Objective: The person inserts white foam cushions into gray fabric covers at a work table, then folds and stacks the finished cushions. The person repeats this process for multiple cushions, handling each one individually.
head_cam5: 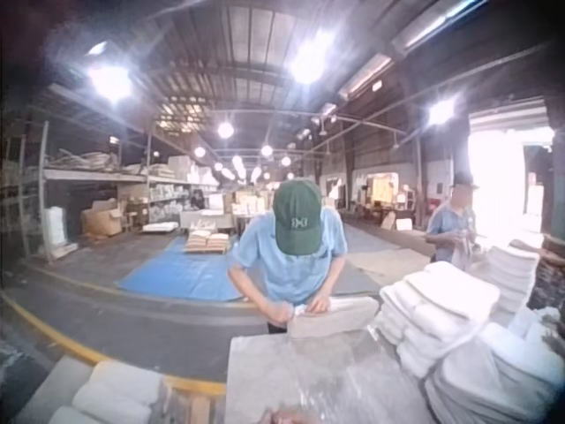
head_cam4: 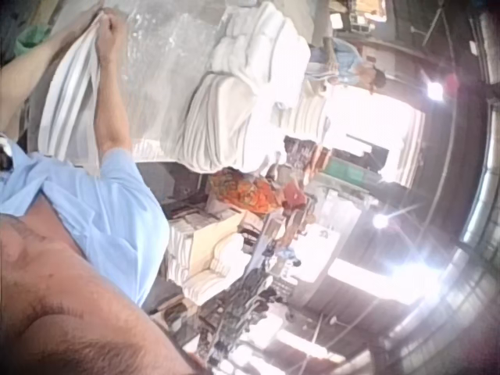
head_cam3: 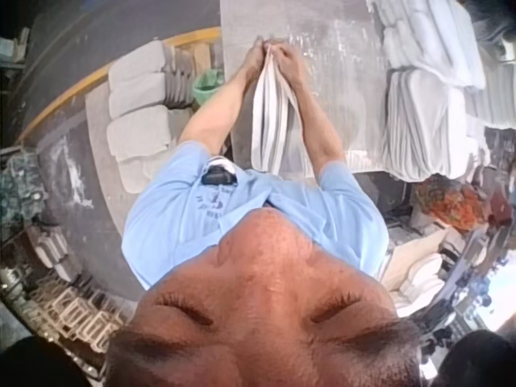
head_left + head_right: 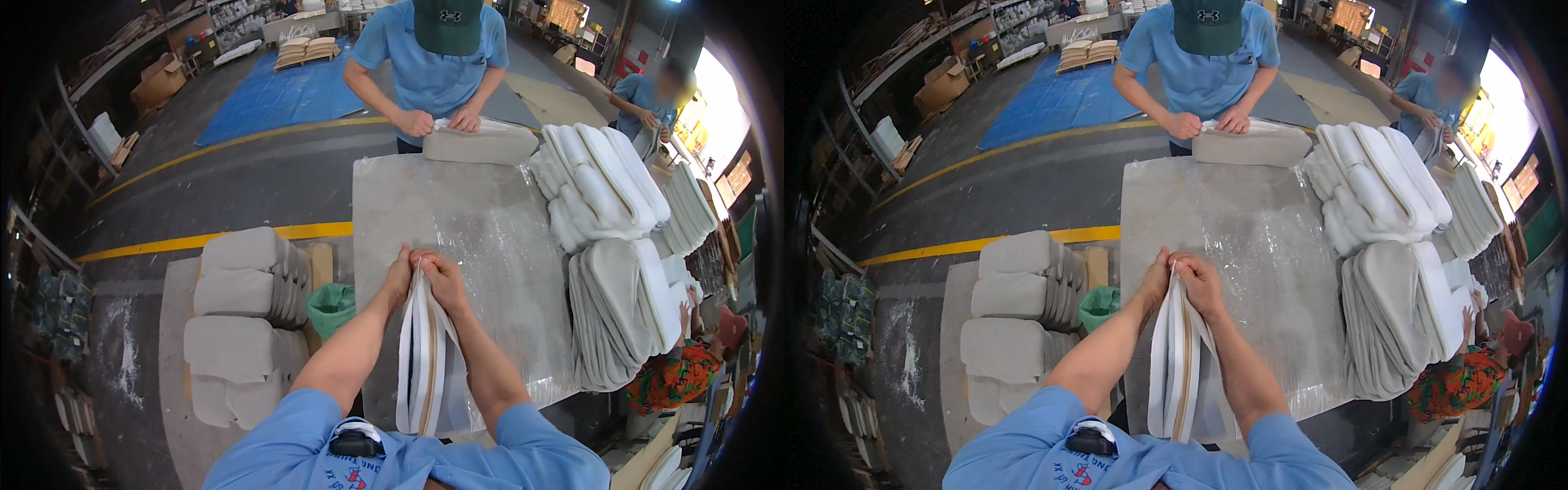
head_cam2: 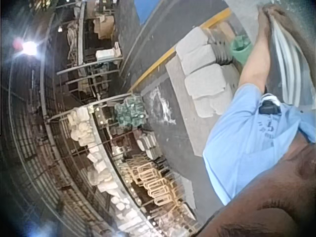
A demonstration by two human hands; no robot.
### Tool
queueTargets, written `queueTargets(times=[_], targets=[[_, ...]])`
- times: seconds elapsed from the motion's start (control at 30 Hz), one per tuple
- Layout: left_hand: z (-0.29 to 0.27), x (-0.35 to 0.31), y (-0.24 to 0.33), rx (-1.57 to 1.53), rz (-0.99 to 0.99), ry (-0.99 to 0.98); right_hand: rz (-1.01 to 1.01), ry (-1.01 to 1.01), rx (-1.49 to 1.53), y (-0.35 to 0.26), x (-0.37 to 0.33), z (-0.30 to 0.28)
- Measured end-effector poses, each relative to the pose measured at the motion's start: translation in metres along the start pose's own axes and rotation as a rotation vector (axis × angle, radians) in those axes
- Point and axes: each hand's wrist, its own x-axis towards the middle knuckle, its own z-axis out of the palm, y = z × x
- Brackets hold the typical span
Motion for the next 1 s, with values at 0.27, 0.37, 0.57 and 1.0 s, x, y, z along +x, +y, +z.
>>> queueTargets(times=[0.27, 0.37, 0.57, 1.0], targets=[[-0.008, 0.005, -0.022, -0.134, -0.022, -0.034, -0.056, 0.088, 0.191, -0.01, -0.029, 0.017], [-0.018, 0.004, -0.06, -0.183, 0.069, -0.149, -0.058, 0.083, 0.164, -0.027, -0.035, 0.023], [-0.009, 0.005, -0.108, -0.235, -0.054, -0.268, -0.067, 0.139, 0.111, -0.036, -0.048, 0.009], [-0.01, 0.039, -0.09, -0.122, -0.099, -0.285, -0.071, 0.078, -0.019, -0.042, -0.06, -0.01]])
